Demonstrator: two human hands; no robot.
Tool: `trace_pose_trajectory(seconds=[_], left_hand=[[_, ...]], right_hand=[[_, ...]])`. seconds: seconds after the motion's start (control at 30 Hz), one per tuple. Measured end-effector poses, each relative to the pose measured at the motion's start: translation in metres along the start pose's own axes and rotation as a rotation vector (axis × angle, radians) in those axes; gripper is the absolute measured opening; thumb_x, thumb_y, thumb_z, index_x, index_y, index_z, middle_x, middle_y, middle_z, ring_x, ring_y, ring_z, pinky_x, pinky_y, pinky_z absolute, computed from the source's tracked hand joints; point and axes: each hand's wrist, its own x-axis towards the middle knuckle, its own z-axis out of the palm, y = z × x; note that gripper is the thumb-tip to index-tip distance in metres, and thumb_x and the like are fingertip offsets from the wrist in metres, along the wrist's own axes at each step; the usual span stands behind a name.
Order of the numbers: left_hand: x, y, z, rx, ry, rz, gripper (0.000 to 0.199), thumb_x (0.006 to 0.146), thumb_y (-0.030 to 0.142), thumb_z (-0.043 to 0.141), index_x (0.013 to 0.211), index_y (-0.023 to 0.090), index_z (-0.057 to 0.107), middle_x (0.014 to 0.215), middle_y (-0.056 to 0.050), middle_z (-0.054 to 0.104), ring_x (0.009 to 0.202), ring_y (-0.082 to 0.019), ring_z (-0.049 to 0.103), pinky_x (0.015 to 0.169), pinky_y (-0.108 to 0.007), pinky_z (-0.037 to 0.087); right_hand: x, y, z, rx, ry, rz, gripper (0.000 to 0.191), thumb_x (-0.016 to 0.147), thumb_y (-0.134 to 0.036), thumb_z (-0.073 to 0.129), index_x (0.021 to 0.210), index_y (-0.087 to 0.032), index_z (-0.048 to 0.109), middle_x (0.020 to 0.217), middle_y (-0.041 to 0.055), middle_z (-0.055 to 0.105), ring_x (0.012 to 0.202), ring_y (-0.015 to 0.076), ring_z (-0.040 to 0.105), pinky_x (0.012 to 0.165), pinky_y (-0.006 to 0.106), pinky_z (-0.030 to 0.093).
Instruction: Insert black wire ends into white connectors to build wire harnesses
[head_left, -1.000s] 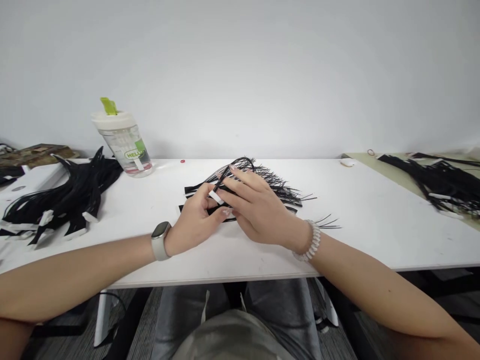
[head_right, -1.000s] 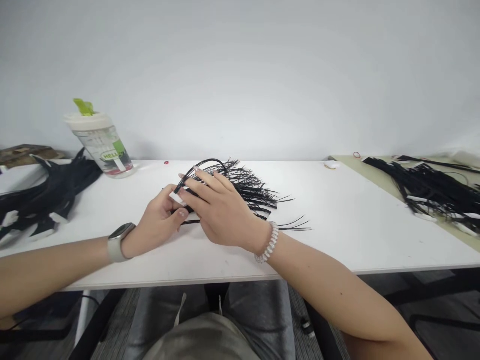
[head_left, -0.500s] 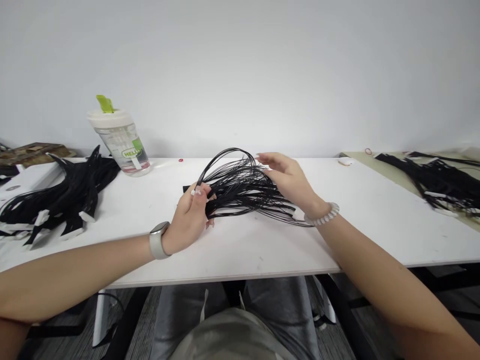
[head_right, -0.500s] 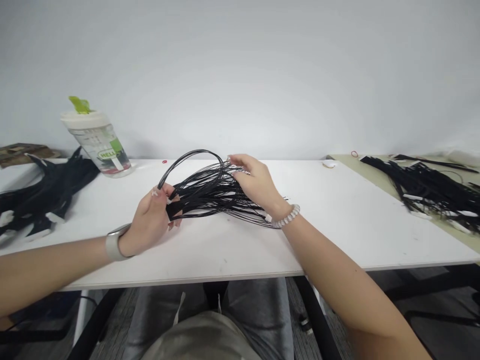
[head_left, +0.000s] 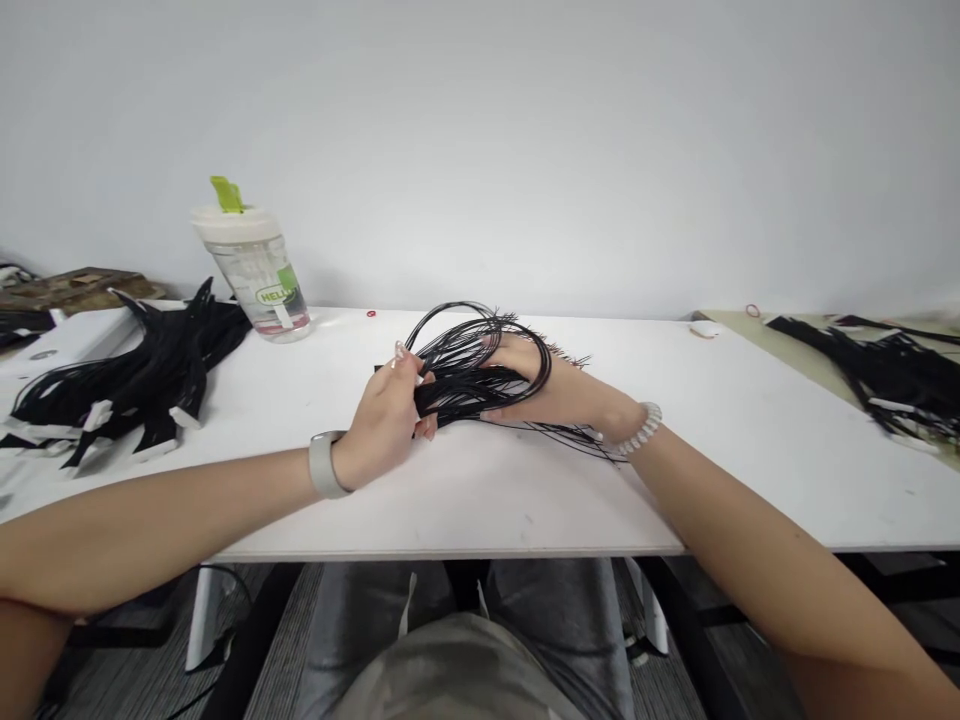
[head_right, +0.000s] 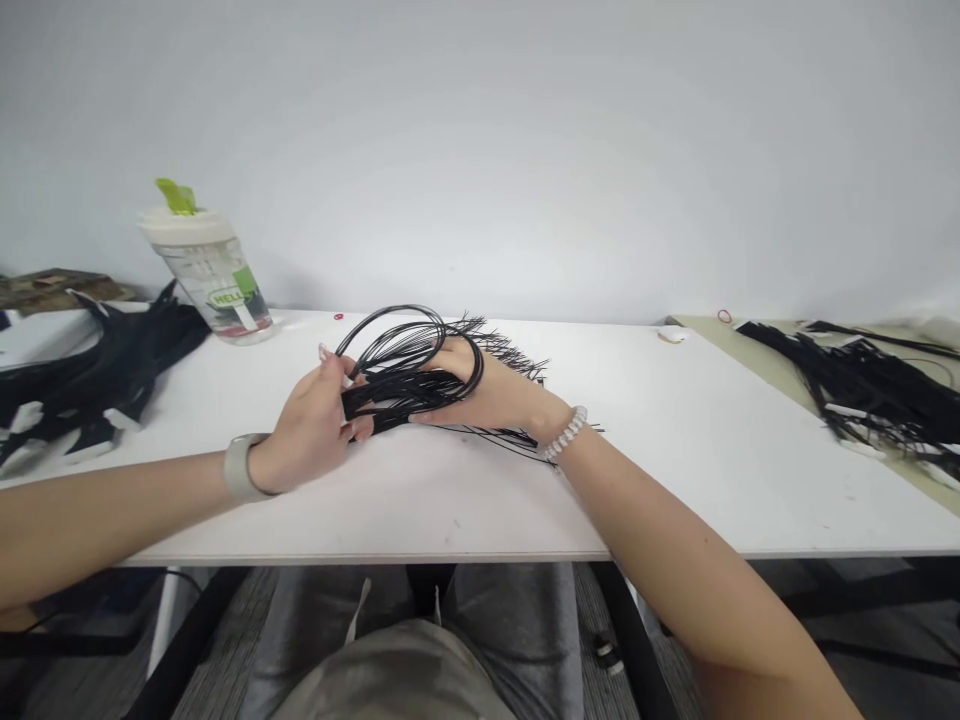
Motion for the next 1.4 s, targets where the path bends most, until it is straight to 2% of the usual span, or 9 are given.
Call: trace_pose_trajectory(seconds=[0.1,0.27,0.37,0.57,0.67,0.87,1.03,1.27,1.4], left_hand=[[-0.001,0.003,0.003,-0.034,0.017,-0.029,0.041,0.077,0.06,0.039,0.07,0.02,0.039,0.059,0.004,0.046,0.03,-0.004,0.036,0.033,-0.022,0.034],[0.0,0.006,0.004,-0.163,-0.035,-0.149,0.044,0.077,0.061,0.038,0.066,0.019,0.039,0.043,0.008,0.031,0.03,-0.004,0.029,0.032,-0.018,0.028],[0.002,0.004,0.002,-0.212,-0.054,-0.222,0.045,0.075,0.063,0.04,0.066,0.018,0.04,0.043,0.009,0.03,0.029,-0.002,0.024,0.032,-0.017,0.026],[0.002,0.001,-0.003,-0.151,-0.045,-0.198,0.041,0.075,0.055,0.049,0.062,0.018,0.039,0.048,0.006,0.038,0.03,-0.001,0.024,0.032,-0.018,0.025],[-0.001,0.0,-0.004,-0.11,-0.086,-0.173,0.036,0.075,0.049,0.052,0.063,0.018,0.042,0.052,0.004,0.042,0.032,-0.003,0.029,0.031,-0.019,0.026],[-0.005,-0.008,-0.009,0.198,-0.105,-0.02,0.036,0.076,0.054,0.047,0.068,0.019,0.047,0.059,0.002,0.047,0.035,-0.005,0.038,0.029,-0.019,0.029],[-0.005,-0.013,-0.01,0.293,-0.11,-0.008,0.039,0.079,0.057,0.039,0.071,0.019,0.046,0.061,0.003,0.045,0.037,-0.005,0.039,0.031,-0.019,0.034],[-0.011,-0.016,-0.009,0.24,-0.114,0.015,0.039,0.079,0.057,0.036,0.078,0.02,0.048,0.064,0.001,0.043,0.041,-0.006,0.039,0.035,-0.021,0.038],[-0.018,-0.011,-0.006,0.297,-0.246,0.085,0.039,0.082,0.055,0.032,0.073,0.019,0.042,0.062,0.003,0.036,0.04,-0.005,0.032,0.034,-0.02,0.031]], right_hand=[[0.003,-0.002,0.003,-0.01,-0.105,-0.004,0.03,0.08,-0.03,0.051,0.109,-0.02,0.055,0.097,0.0032,0.063,0.09,0.0138,0.057,0.081,0.028,0.044],[-0.004,-0.02,-0.011,-0.653,0.161,0.112,0.031,0.083,-0.014,0.036,0.097,-0.021,0.062,0.075,0.0037,0.063,0.066,0.0146,0.054,0.06,0.027,0.038],[-0.01,-0.035,-0.015,-0.872,0.132,0.127,0.029,0.08,-0.015,0.039,0.091,-0.022,0.065,0.063,0.0041,0.06,0.055,0.0147,0.049,0.054,0.028,0.033],[-0.014,-0.045,-0.029,-0.116,-0.394,0.092,0.026,0.084,-0.025,0.043,0.104,-0.024,0.061,0.101,0.0018,0.063,0.092,0.0161,0.057,0.078,0.028,0.044],[-0.017,-0.036,-0.044,0.231,-0.58,0.221,0.031,0.086,-0.024,0.04,0.111,-0.021,0.058,0.105,0.0013,0.063,0.099,0.014,0.055,0.087,0.028,0.044],[-0.027,-0.029,-0.062,0.477,-0.441,0.435,0.031,0.085,-0.029,0.043,0.107,-0.017,0.062,0.108,0.0061,0.063,0.102,0.0149,0.057,0.091,0.03,0.044],[-0.023,-0.039,-0.054,0.347,-0.399,0.453,0.029,0.083,-0.034,0.047,0.094,-0.017,0.067,0.099,0.0049,0.066,0.092,0.016,0.06,0.083,0.029,0.047],[-0.016,-0.053,-0.024,-0.011,-0.246,0.357,0.03,0.087,-0.035,0.038,0.073,-0.019,0.059,0.065,-0.0017,0.059,0.059,0.0111,0.05,0.054,0.023,0.039],[-0.021,-0.052,-0.013,0.096,-0.209,0.204,0.023,0.086,-0.035,0.04,0.084,-0.021,0.059,0.079,0.0008,0.062,0.071,0.0134,0.055,0.062,0.025,0.043]])
